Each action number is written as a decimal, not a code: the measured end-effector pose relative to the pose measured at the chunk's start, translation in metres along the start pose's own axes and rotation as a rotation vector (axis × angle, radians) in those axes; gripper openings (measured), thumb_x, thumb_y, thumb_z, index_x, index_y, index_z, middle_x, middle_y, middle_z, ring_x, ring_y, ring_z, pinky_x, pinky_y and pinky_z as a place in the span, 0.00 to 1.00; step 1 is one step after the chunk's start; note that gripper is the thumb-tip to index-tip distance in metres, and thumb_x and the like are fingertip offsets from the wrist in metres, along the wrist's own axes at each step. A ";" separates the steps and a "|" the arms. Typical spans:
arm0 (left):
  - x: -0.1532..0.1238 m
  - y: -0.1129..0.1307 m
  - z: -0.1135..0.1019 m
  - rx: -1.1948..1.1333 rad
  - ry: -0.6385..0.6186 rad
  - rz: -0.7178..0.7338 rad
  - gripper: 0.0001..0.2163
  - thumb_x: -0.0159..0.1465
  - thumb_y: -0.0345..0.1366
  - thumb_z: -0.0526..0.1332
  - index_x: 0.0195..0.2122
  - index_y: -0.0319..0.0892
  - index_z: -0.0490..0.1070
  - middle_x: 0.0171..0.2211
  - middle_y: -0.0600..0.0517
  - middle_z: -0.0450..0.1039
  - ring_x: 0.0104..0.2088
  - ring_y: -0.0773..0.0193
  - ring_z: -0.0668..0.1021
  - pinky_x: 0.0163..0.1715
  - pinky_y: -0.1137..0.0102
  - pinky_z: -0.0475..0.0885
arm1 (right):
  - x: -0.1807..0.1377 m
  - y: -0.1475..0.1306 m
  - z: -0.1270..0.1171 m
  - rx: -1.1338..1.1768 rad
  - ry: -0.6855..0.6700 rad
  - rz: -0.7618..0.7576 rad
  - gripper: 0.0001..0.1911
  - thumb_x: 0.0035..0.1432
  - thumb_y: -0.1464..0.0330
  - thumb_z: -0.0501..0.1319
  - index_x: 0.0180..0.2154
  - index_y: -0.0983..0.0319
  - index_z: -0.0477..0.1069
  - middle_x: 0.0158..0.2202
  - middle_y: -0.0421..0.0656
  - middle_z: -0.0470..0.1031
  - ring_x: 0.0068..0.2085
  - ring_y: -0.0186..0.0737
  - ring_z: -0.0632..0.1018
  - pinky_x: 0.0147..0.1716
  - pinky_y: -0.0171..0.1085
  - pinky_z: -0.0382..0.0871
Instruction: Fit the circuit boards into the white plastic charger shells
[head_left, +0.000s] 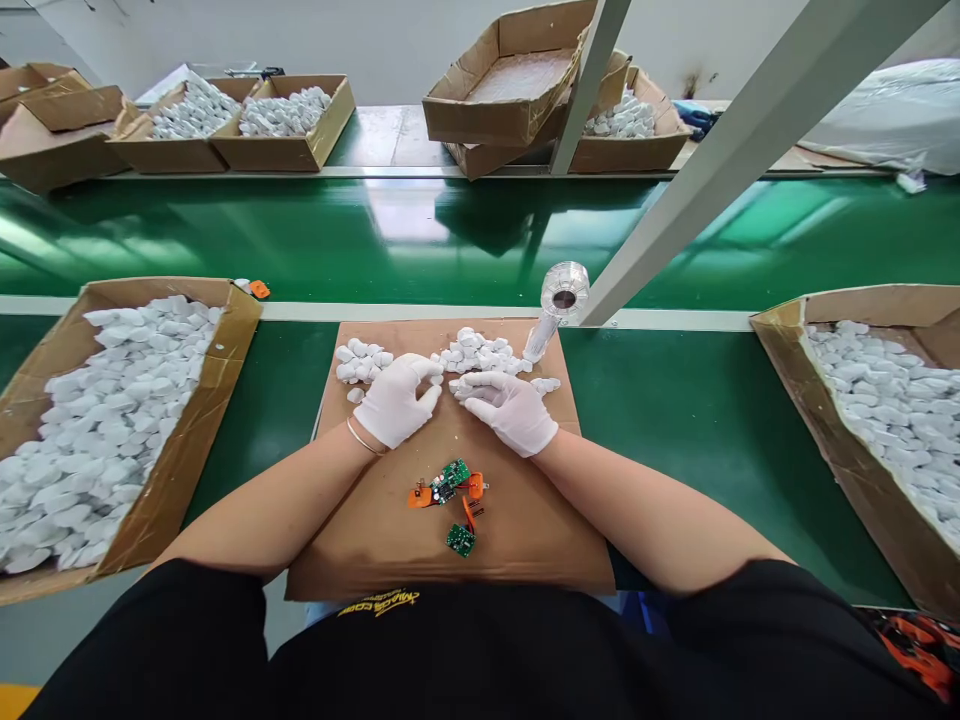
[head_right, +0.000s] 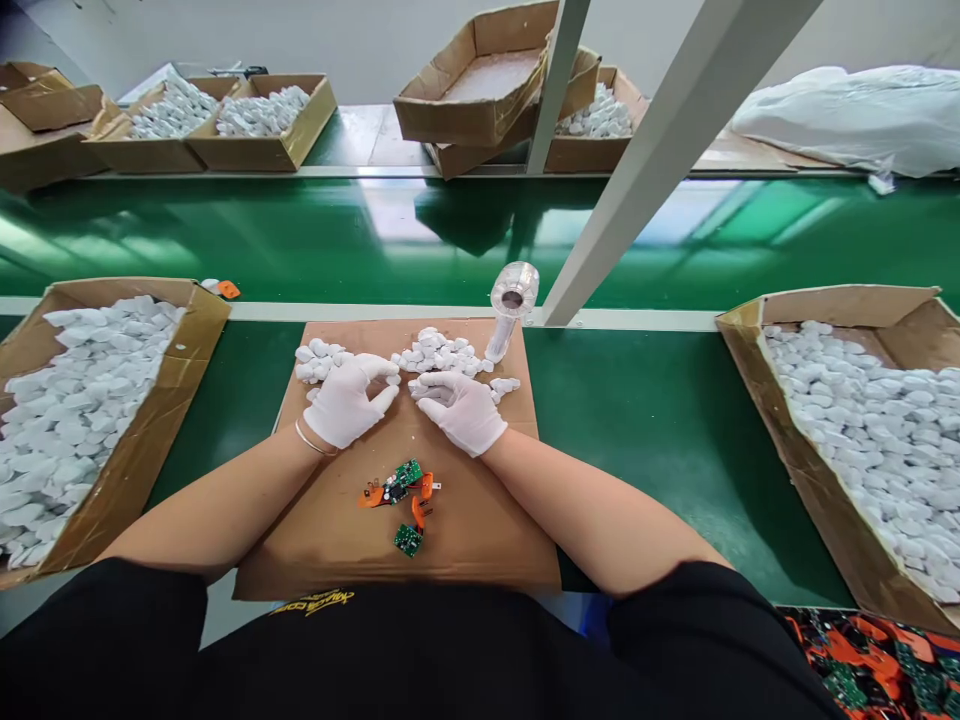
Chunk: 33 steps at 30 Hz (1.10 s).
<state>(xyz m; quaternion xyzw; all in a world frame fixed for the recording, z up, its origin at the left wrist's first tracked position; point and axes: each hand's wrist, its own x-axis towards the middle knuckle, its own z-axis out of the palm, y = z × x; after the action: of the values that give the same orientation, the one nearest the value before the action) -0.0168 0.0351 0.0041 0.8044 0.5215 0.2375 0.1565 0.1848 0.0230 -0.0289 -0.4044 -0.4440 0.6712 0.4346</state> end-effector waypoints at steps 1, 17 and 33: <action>0.000 -0.002 0.000 0.062 -0.023 -0.009 0.10 0.61 0.28 0.56 0.40 0.42 0.75 0.40 0.47 0.77 0.45 0.56 0.76 0.50 0.62 0.70 | -0.001 0.000 0.001 0.000 0.010 -0.003 0.18 0.43 0.66 0.73 0.38 0.62 0.74 0.42 0.48 0.82 0.45 0.45 0.83 0.56 0.48 0.74; -0.003 0.014 0.018 0.263 0.192 0.152 0.07 0.63 0.41 0.62 0.36 0.46 0.78 0.36 0.48 0.76 0.42 0.53 0.74 0.45 0.59 0.64 | -0.001 0.000 -0.002 -0.060 0.093 -0.225 0.16 0.48 0.62 0.71 0.39 0.60 0.75 0.40 0.45 0.78 0.44 0.42 0.80 0.51 0.45 0.75; 0.005 0.002 0.011 0.464 0.076 -0.104 0.14 0.54 0.31 0.61 0.42 0.38 0.73 0.40 0.38 0.74 0.45 0.39 0.74 0.44 0.48 0.64 | -0.007 -0.004 0.000 -0.047 -0.069 -0.038 0.17 0.50 0.62 0.72 0.39 0.61 0.72 0.37 0.43 0.77 0.36 0.35 0.78 0.40 0.39 0.75</action>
<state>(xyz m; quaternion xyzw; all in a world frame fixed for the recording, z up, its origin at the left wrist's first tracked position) -0.0071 0.0384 -0.0032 0.7815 0.6082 0.1330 -0.0401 0.1877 0.0170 -0.0241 -0.3826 -0.4820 0.6657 0.4221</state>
